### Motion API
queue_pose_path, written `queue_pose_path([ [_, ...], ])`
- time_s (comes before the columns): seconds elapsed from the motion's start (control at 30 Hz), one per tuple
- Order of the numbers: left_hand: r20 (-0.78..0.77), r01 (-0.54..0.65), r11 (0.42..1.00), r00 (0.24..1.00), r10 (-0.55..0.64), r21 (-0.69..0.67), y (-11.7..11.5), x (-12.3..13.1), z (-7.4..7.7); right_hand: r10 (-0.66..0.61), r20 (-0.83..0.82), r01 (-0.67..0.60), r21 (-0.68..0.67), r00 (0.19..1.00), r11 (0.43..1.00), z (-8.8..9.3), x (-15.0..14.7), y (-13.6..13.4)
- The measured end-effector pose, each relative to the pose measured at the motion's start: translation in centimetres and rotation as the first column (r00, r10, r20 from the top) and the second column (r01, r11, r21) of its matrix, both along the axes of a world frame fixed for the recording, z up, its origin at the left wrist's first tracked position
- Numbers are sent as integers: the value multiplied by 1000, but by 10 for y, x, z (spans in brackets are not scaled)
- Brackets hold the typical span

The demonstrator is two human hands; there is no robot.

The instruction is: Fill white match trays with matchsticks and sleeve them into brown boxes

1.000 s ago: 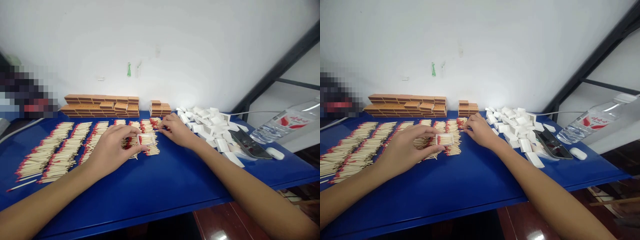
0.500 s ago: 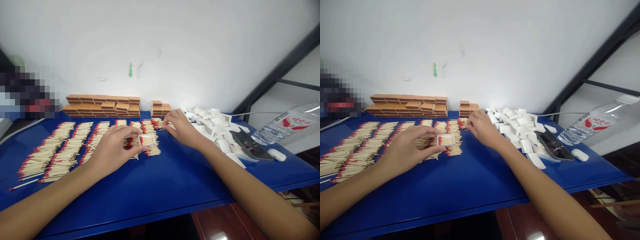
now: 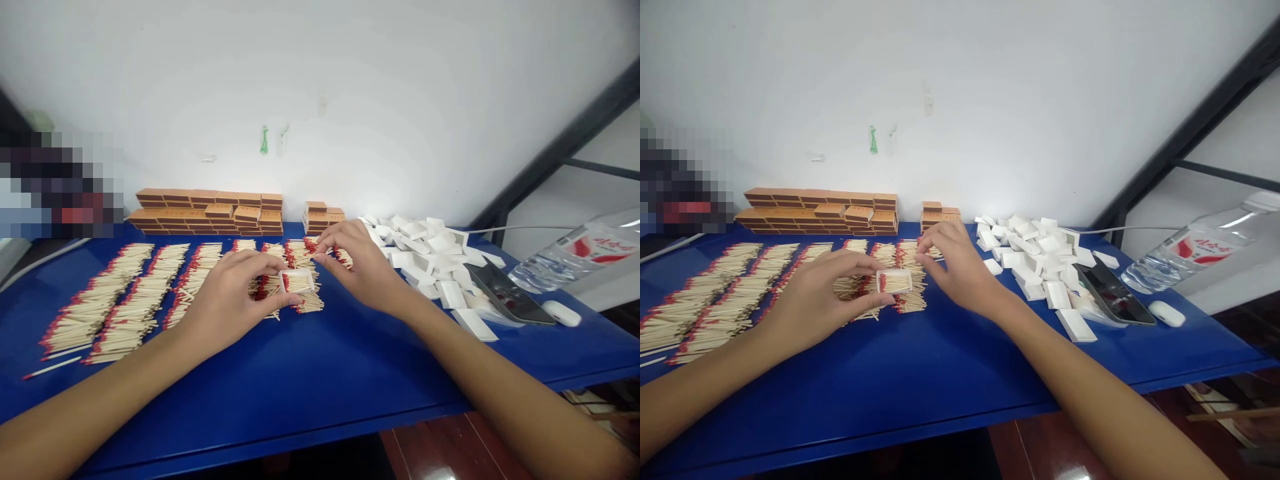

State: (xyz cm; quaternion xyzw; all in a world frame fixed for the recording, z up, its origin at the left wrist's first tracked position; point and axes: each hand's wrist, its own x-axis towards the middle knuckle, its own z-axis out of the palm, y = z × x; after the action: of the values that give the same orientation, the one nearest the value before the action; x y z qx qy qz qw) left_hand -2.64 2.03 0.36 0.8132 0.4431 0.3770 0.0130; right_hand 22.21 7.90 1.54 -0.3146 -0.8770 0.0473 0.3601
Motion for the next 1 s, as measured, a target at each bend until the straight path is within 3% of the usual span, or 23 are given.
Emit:
queue_pose_path([
  [0.23,4,-4,1000,1000,4,-18,-1,-1,-2,124,19,-123,-25,992,992,2,-16,-24],
  [0.4,-22,13,999,1000,-14,-35,-2,0,-1,122,64,-118,-57,990,991,1,-13,-24],
  [0.57,-46,-24,1000,999,24,3,0,0,0,-13,95,12,13,995,1000,-1,7,4],
  [0.7,-50,-39,999,998,40,15,1,0,1,-131,237,129,26,963,991,-12,29,35],
  [1.0,11,-11,1000,1000,11,-7,0,-1,2,-96,306,107,-21,947,994,-28,29,51],
])
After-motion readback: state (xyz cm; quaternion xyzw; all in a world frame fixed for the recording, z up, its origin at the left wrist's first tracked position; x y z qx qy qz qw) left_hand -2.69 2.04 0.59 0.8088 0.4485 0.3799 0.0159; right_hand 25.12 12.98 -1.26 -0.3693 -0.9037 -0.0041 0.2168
